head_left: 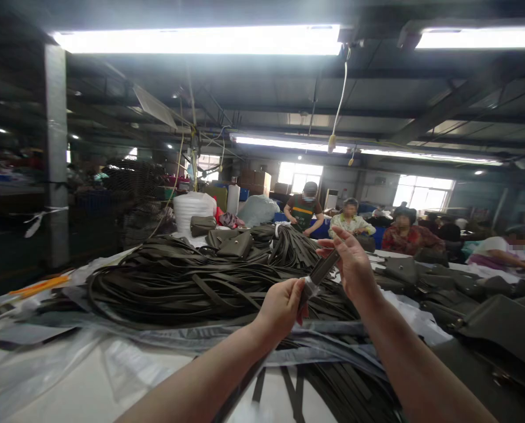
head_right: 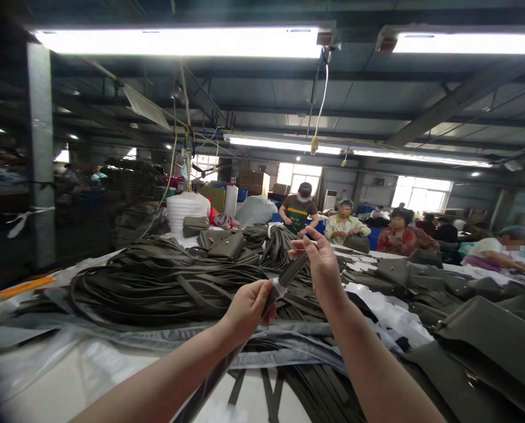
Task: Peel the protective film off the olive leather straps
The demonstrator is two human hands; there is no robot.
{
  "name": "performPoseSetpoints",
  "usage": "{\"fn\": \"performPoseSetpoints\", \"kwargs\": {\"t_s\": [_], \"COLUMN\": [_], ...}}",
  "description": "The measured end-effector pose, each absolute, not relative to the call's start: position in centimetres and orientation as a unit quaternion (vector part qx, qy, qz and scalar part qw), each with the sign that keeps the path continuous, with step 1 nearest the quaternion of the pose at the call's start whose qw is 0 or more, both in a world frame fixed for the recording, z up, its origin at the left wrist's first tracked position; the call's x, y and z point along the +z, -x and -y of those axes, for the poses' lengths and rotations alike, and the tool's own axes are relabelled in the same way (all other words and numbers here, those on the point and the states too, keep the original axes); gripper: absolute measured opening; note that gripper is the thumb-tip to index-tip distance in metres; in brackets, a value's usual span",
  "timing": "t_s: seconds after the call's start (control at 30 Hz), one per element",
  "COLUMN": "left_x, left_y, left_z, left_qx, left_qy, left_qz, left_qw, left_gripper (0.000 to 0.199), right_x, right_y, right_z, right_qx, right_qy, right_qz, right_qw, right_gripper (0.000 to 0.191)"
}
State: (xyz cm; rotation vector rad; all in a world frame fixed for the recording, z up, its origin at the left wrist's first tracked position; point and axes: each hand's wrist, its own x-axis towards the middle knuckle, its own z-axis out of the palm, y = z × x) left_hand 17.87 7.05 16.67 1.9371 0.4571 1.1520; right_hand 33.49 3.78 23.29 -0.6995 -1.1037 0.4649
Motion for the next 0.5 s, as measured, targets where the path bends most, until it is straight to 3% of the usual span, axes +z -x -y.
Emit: {"fn": "performPoseSetpoints", "kwargs": {"t_s": [0.1, 0.3, 0.5], "left_x": [16.7, 17.7, 19.4], "left_y": [-18.0, -17.2, -16.9], "left_z": [-6.9, -6.9, -7.6], "left_qx": [0.461, 0.464, 0.479], "left_qy": [-0.768, -0.765, -0.759], "left_qz": [-0.176, -0.187, -0.171], "left_qw": [0.408, 0.404, 0.406], "left_gripper": [0.061, 0.061, 0.059], "right_x": [23.4, 23.2, 24.2], "right_y": [-33.4, -32.0, -31.6], "right_z": [-3.9, -2.8, -3.6], "right_qx": [0.217, 0.115, 0.089], "right_qy": [0.341, 0.373, 0.387], "right_qz": [0.542, 0.580, 0.661], "right_qw": [0.737, 0.715, 0.637], "right_gripper": [0.048, 0.043, 0.040]}}
